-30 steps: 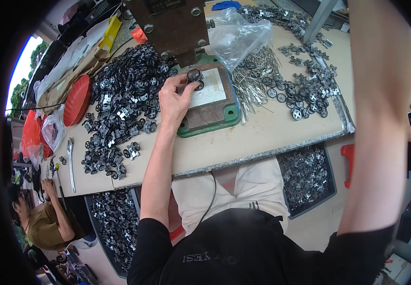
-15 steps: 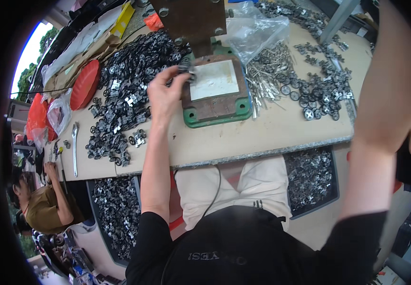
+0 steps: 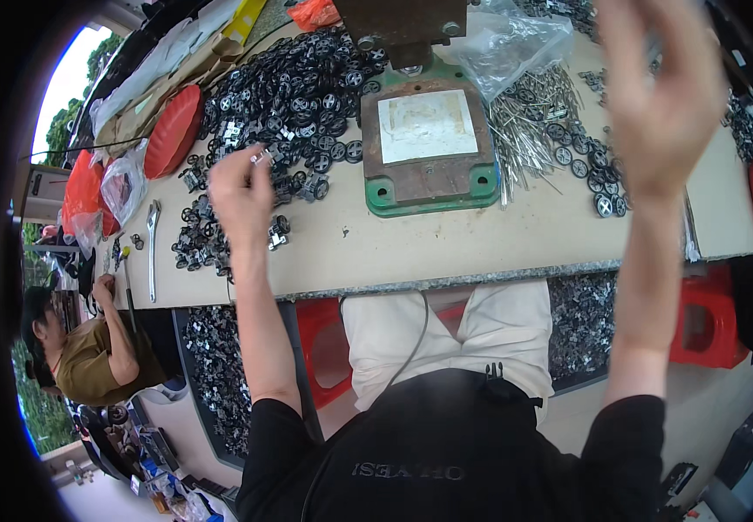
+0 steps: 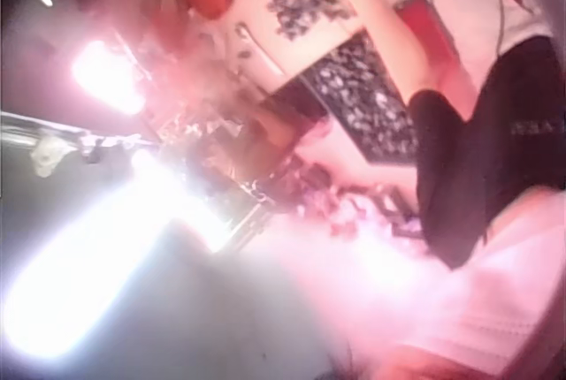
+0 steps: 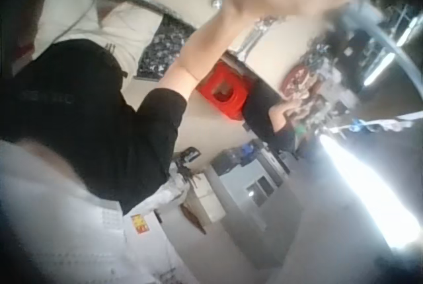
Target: The person assembles small mechanical components, including metal parts and plastic housings, by aligning them by hand and pressing them together with a hand-operated press.
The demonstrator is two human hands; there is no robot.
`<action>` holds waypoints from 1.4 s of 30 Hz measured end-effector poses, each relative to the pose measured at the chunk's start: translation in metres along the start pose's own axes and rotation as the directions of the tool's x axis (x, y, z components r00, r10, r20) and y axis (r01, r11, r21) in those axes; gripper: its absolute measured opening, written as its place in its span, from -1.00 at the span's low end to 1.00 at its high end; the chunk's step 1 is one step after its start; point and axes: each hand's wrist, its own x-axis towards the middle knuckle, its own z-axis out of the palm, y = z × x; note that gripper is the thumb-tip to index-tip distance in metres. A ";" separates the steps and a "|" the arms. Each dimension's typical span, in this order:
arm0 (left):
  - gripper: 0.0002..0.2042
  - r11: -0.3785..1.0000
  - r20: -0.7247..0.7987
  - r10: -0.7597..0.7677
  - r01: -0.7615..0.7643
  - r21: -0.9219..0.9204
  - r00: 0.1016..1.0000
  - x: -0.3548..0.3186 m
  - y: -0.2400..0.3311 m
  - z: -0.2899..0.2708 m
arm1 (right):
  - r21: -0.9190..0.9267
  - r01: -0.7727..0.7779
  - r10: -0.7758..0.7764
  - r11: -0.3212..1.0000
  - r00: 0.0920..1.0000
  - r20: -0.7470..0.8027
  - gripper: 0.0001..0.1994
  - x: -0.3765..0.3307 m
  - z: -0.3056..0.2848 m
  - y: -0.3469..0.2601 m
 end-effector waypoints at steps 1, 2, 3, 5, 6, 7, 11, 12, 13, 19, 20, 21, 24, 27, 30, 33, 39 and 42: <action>-0.89 1.000 0.074 0.017 -0.018 0.005 0.997 -0.008 0.004 0.008 | 0.047 -0.023 0.018 0.999 0.995 0.098 -0.83 -0.032 0.007 -0.002; -0.89 0.998 0.167 -0.023 0.014 0.053 0.986 -0.010 0.015 0.015 | 0.039 -0.033 0.027 0.999 0.986 0.164 -0.85 -0.055 0.010 -0.006; -0.89 0.993 0.258 -0.066 0.040 0.107 0.964 -0.012 0.020 0.020 | 0.010 -0.141 0.135 0.990 0.962 0.238 -0.85 -0.080 0.012 -0.005; -0.88 0.989 0.330 -0.080 0.034 0.142 0.941 -0.008 0.020 0.032 | -0.012 -0.297 0.289 0.955 0.917 0.275 -0.85 -0.110 0.005 -0.001; -0.87 0.981 0.394 -0.102 0.026 0.193 0.913 -0.008 0.018 0.038 | -0.018 -0.357 0.345 0.934 0.887 0.307 -0.86 -0.119 0.000 0.002; -0.86 0.987 0.366 -0.067 0.007 0.162 0.928 -0.009 0.008 0.042 | -0.027 -0.418 0.402 0.908 0.851 0.338 -0.86 -0.126 -0.006 0.005; -0.87 0.991 0.276 -0.095 0.065 0.114 0.956 -0.007 0.009 0.038 | -0.124 -0.601 0.602 0.789 0.718 0.350 -0.86 -0.131 -0.023 0.024; -0.88 0.994 0.231 -0.074 0.054 0.092 0.970 -0.007 0.016 0.036 | -0.165 -0.614 0.620 0.772 0.670 0.409 -0.86 -0.132 -0.025 0.028; -0.88 0.996 0.182 -0.058 0.044 0.081 0.982 -0.007 0.021 0.029 | -0.195 -0.626 0.632 0.755 0.617 0.468 -0.85 -0.133 -0.024 0.030; -0.81 0.368 0.590 -0.304 0.664 -0.651 0.748 -0.051 0.102 0.019 | -0.444 -0.491 0.660 0.749 0.501 0.560 -0.87 -0.141 -0.019 0.040; -0.81 0.208 0.669 -0.295 0.730 -0.652 0.682 -0.057 0.118 0.018 | -0.458 -0.409 0.613 0.790 0.543 0.574 -0.89 -0.146 -0.015 0.044; -0.80 0.042 0.742 -0.270 0.777 -0.628 0.614 -0.062 0.131 0.017 | -0.468 -0.323 0.563 0.822 0.581 0.588 -0.90 -0.149 -0.012 0.046; -0.77 -0.177 0.848 -0.243 0.838 -0.516 0.471 -0.072 0.145 0.023 | -0.464 -0.301 0.550 0.833 0.540 0.637 -0.91 -0.141 -0.012 0.032; -0.77 -0.247 0.867 -0.225 0.834 -0.493 0.445 -0.077 0.151 0.027 | -0.432 -0.324 0.538 0.842 0.578 0.614 -0.88 -0.135 -0.014 0.015; -0.77 -0.234 0.872 -0.220 0.844 -0.483 0.438 -0.078 0.153 0.030 | -0.465 -0.422 0.626 0.779 0.581 0.521 -0.88 -0.134 -0.011 0.016; -0.76 -0.228 0.875 -0.208 0.849 -0.477 0.436 -0.080 0.154 0.031 | -0.528 -0.356 0.635 0.771 0.487 0.600 -0.87 -0.136 -0.010 0.029; -0.76 -0.309 0.902 -0.188 0.848 -0.429 0.388 -0.077 0.158 0.032 | -0.556 -0.247 0.608 0.793 0.366 0.705 -0.90 -0.141 -0.010 0.029; -0.77 -0.342 0.909 -0.164 0.842 -0.417 0.383 -0.076 0.157 0.032 | -0.532 -0.210 0.566 0.821 0.423 0.708 -0.92 -0.139 -0.013 0.021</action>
